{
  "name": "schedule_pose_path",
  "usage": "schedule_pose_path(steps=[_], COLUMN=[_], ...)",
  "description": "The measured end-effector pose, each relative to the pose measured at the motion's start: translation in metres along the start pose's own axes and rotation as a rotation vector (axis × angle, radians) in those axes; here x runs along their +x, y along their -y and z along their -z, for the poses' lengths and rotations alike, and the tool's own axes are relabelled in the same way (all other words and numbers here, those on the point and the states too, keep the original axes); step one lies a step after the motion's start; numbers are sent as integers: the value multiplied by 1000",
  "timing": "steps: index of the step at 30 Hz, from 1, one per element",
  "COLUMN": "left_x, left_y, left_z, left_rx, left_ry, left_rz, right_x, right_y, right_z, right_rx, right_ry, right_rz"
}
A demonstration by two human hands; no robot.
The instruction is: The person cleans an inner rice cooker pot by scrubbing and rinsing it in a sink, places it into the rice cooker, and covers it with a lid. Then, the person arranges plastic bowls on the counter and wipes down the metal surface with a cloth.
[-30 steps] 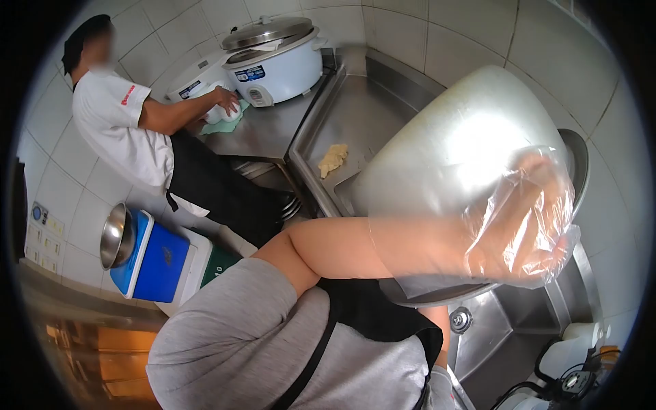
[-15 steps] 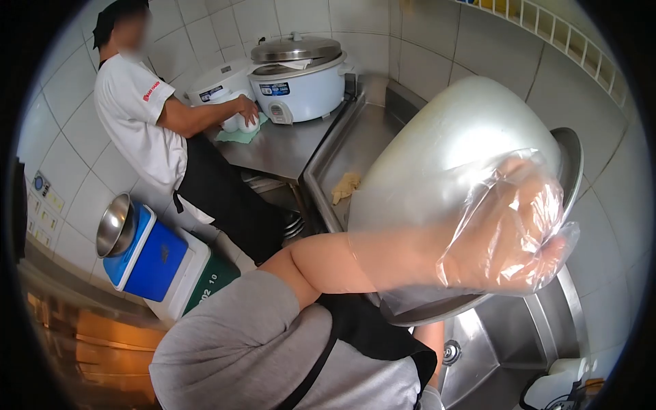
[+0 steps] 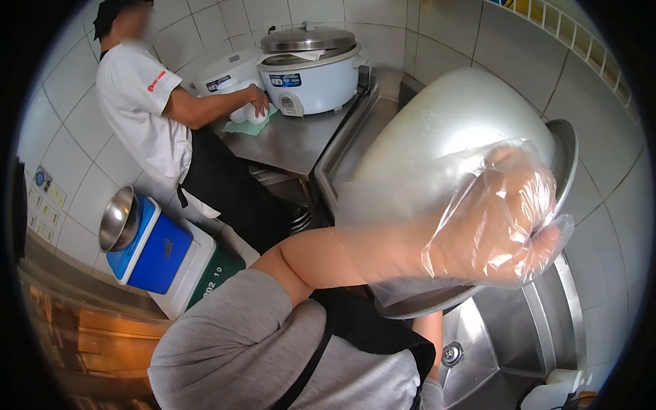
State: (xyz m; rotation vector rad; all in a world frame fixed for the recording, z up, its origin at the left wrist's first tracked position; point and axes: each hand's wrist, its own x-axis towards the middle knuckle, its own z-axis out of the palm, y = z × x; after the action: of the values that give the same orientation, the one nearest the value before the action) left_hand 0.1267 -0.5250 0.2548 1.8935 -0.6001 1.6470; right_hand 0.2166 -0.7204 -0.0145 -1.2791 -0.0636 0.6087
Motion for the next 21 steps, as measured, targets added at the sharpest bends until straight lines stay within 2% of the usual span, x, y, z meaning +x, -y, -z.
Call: schedule_pose_path(steps=[3, 5, 9, 13, 19, 21], left_x=[-3, -4, -3, 3, -4, -2], left_y=[13, 17, 30, 18, 28, 27], left_z=[-5, -3, 3, 11, -15, -18], left_rx=[-45, 1, 113, 43, 43, 8], left_ry=[-197, -246, -141, 57, -9, 43], left_rz=[54, 76, -61, 165, 42, 60], right_x=[8, 12, 24, 40, 67, 73], right_y=[1, 1, -1, -13, -30, -33], right_z=[-6, -9, -15, -38, -73, -78], right_rx=[6, 13, 48, 114, 211, 231], right_ry=[-1, 2, 26, 72, 115, 122], right_rz=[-1, -1, -2, -43, -123, -138])
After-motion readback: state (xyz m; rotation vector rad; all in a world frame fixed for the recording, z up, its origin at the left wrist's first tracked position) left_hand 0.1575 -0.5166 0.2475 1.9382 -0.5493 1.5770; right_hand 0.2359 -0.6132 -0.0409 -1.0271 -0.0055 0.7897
